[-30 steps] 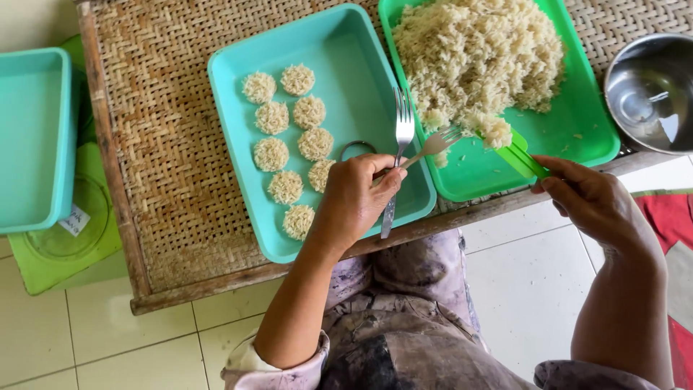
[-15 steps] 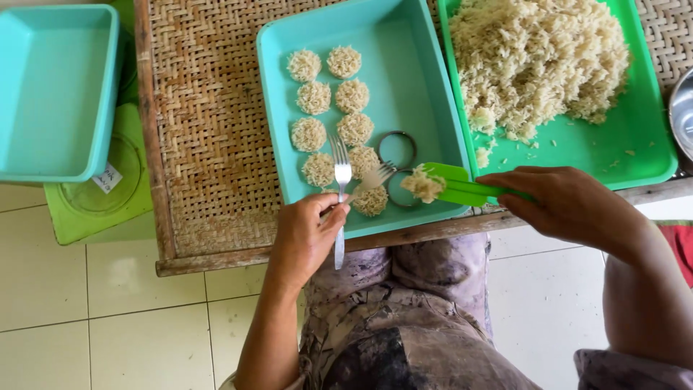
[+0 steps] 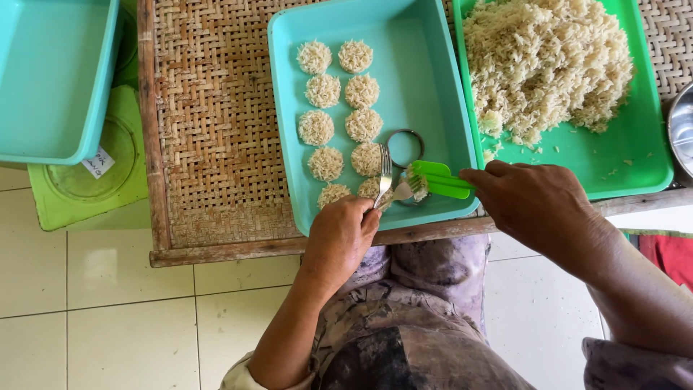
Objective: Molding cooked rice into small circular patties using a fork and a metal ring mold on a tray
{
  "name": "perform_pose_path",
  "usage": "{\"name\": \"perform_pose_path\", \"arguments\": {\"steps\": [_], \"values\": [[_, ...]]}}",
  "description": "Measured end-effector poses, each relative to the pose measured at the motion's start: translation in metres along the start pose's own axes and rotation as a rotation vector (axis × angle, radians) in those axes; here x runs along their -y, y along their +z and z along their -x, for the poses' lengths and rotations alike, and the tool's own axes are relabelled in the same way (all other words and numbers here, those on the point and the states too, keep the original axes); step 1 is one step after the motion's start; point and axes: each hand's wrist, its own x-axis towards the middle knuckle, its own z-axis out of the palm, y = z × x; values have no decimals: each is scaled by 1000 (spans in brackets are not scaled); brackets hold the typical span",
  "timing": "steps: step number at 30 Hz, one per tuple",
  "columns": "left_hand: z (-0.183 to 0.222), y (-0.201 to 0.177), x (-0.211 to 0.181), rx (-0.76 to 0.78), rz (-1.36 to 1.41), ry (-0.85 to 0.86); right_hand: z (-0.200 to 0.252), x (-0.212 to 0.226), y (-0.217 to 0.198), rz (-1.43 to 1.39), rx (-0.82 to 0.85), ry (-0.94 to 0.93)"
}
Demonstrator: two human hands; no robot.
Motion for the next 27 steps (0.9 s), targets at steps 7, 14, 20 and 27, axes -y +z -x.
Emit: {"name": "perform_pose_path", "arguments": {"steps": [7, 14, 20, 27], "values": [[2, 2, 1, -42, -18, -28, 15, -6, -22, 36, -30, 43], [0, -2, 7, -71, 99, 67, 16, -8, -13, -3, -53, 28], [-1, -7, -13, -69, 42, 0, 16, -9, -13, -43, -49, 26], [5, -6, -7, -65, 43, -30, 18, -18, -13, 75, -64, 14]]}}
